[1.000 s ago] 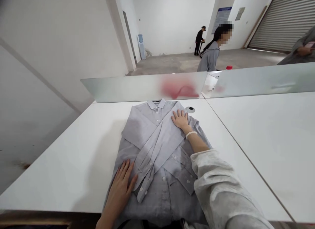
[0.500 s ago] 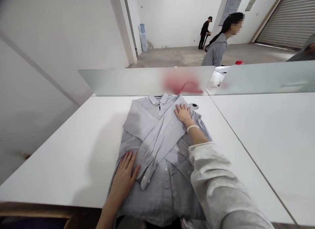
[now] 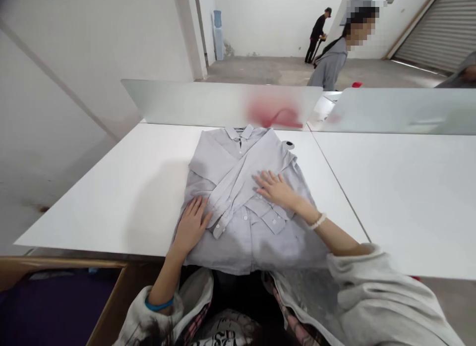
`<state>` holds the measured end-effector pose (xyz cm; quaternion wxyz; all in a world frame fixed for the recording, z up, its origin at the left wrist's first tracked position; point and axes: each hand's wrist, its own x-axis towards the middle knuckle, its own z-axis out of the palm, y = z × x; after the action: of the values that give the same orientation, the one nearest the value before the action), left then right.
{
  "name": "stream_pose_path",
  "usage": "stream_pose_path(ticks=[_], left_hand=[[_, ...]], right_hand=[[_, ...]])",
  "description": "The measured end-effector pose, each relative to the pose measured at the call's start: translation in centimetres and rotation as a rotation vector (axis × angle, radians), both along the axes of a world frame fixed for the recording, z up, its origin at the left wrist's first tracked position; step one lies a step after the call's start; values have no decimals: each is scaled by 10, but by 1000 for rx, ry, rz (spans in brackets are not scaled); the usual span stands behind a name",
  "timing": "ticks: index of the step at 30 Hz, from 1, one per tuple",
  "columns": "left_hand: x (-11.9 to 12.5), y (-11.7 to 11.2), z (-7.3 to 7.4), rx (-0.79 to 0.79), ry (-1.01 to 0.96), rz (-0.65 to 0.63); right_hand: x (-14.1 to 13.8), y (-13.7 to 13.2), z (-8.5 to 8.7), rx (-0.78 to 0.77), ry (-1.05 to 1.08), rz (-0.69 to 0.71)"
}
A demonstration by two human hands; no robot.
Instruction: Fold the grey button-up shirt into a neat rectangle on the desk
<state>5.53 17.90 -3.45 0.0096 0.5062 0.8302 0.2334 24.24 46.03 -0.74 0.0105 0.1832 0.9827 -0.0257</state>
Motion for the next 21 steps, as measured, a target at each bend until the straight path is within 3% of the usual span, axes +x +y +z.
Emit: stream_pose_path(ticks=[3, 5, 10, 15, 17, 21], left_hand=[[-1, 0, -2, 21, 34, -12], [-1, 1, -2, 27, 55, -12], [-1, 1, 1, -15, 84, -22], [2, -21, 2, -56, 57, -16], [4, -40, -1, -51, 68, -12], [9, -86, -4, 12, 117, 8]], right_hand=[[24, -55, -13, 3, 51, 31], [31, -75, -21, 32, 84, 13], [27, -80, -25, 41, 120, -24], [44, -74, -9, -20, 153, -11], [73, -74, -3, -38, 198, -110], [154, -81, -9, 173, 309, -647]])
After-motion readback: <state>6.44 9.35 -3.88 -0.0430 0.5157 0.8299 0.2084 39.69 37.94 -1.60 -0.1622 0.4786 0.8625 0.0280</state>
